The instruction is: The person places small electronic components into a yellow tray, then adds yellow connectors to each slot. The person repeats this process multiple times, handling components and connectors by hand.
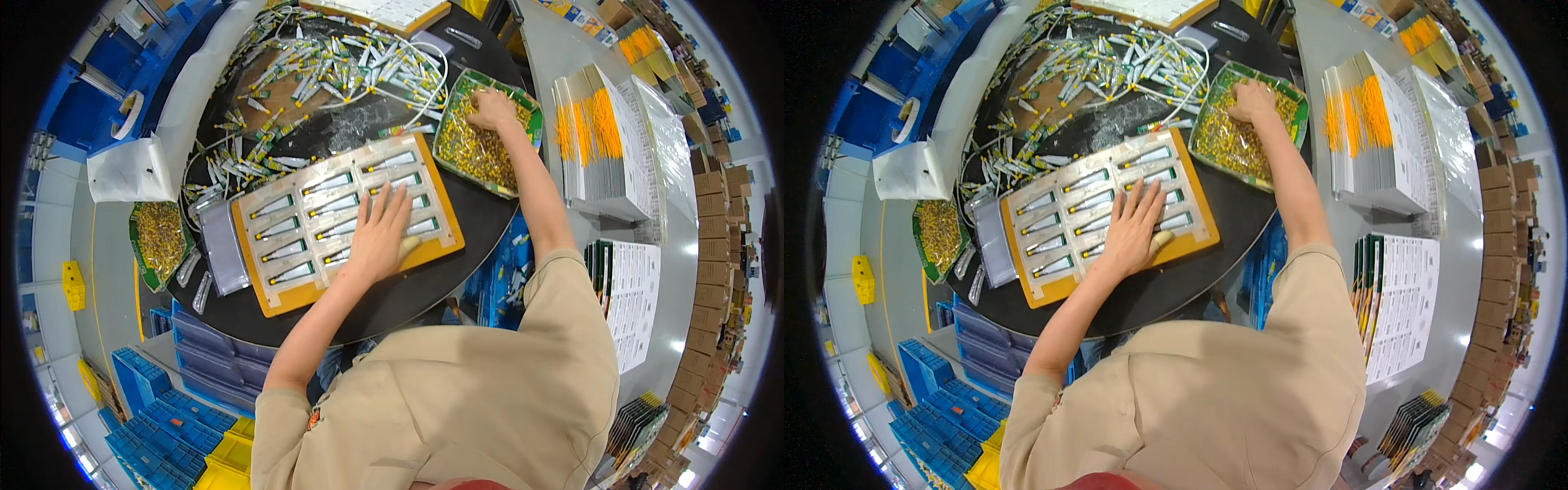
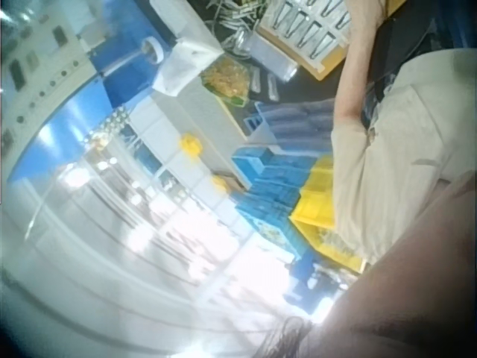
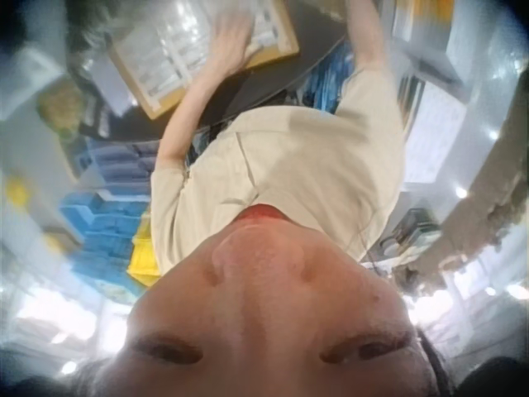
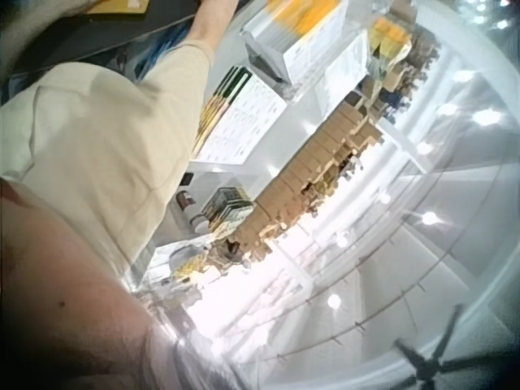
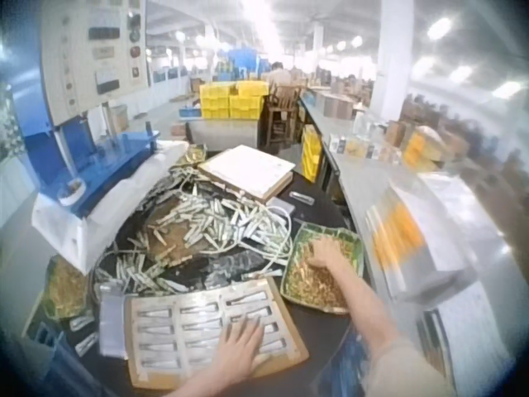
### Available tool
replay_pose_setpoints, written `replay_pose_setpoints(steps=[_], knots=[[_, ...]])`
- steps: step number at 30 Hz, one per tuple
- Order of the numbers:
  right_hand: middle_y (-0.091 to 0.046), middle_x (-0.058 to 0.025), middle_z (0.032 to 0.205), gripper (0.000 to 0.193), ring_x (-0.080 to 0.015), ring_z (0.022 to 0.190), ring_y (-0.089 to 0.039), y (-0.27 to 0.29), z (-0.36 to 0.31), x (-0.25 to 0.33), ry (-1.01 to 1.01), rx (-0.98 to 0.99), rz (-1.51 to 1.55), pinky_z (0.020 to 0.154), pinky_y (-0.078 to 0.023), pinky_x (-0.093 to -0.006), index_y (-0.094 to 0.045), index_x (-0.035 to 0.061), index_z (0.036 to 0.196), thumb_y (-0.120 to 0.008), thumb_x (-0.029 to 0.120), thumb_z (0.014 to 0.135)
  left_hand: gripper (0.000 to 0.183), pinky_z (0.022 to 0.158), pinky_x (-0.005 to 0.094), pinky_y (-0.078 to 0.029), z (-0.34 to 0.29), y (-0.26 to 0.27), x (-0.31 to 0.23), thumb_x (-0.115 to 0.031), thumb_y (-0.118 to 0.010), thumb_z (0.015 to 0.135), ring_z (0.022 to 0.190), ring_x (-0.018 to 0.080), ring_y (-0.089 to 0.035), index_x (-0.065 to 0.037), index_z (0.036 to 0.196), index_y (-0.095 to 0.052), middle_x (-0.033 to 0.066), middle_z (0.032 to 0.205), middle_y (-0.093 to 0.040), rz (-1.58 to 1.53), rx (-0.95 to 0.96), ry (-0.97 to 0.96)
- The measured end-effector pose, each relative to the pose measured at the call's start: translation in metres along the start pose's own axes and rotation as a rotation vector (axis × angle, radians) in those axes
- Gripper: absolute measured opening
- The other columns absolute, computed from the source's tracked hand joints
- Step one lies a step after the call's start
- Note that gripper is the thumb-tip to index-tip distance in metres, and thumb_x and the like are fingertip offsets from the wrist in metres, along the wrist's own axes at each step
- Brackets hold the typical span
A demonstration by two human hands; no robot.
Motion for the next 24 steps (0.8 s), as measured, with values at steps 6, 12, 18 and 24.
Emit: replay_pose_setpoints(steps=[6,12,18,24], knots=[[-0.065,-0.0158,0.122,0.037,-0.035,0.116,-0.063,-0.013,0.004,0.008,0.067,0.259,0.02,0.097,-0.051,-0.0533,-0.072,0.0186,0.112,-0.072,0.029,0.076,0.067,0.121,0.059,-0.012,0.004,0.003,0.001,-0.036,-0.067,0.089,0.151,0.0366,-0.022,-0.004,0.145,-0.046,0.0154,0.159,-0.033,-0.092,-0.04,0.02],[-0.066,-0.0124,0.118,0.031,-0.0315,0.115,-0.063,-0.01,-0.009,0.007,0.102,0.248,0.081,0.095,-0.052,-0.046,-0.072,0.0201,0.11,-0.072,0.027,0.08,0.061,0.12,0.0605,-0.011,0.051,0.034,0.009,-0.02,-0.063,0.091,0.151,0.0391,-0.018,-0.009,0.147,-0.043,0.0165,0.162,-0.026,-0.174,-0.153,-0.019],[-0.064,-0.0143,0.102,0.026,-0.0338,0.099,-0.064,-0.004,-0.023,0.011,0.266,0.201,0.312,0.086,-0.051,-0.0442,-0.065,0.0084,0.097,-0.075,0.018,0.075,0.057,0.119,0.0568,-0.02,0.12,0.053,0.013,-0.016,-0.061,0.093,0.148,0.0392,-0.025,-0.008,0.146,-0.044,0.0168,0.157,-0.033,-0.253,-0.301,-0.104],[-0.061,-0.0154,0.096,0.023,-0.0343,0.094,-0.063,0.041,-0.063,-0.003,0.359,-0.08,0.626,0.083,-0.052,-0.0421,-0.063,0.0033,0.097,-0.071,0.005,0.075,0.068,0.118,0.0565,-0.023,0.195,0.033,-0.021,-0.017,-0.07,0.084,0.146,0.0394,-0.029,-0.007,0.146,-0.043,0.018,0.154,-0.036,-0.414,-0.311,-0.309]])
Point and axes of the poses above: each hand's wrist, its own z-axis towards the middle knuckle, its own y-axis out of the back of the hand, x = y × z, the point moved 9 cm from there along z, towards the middle knuckle
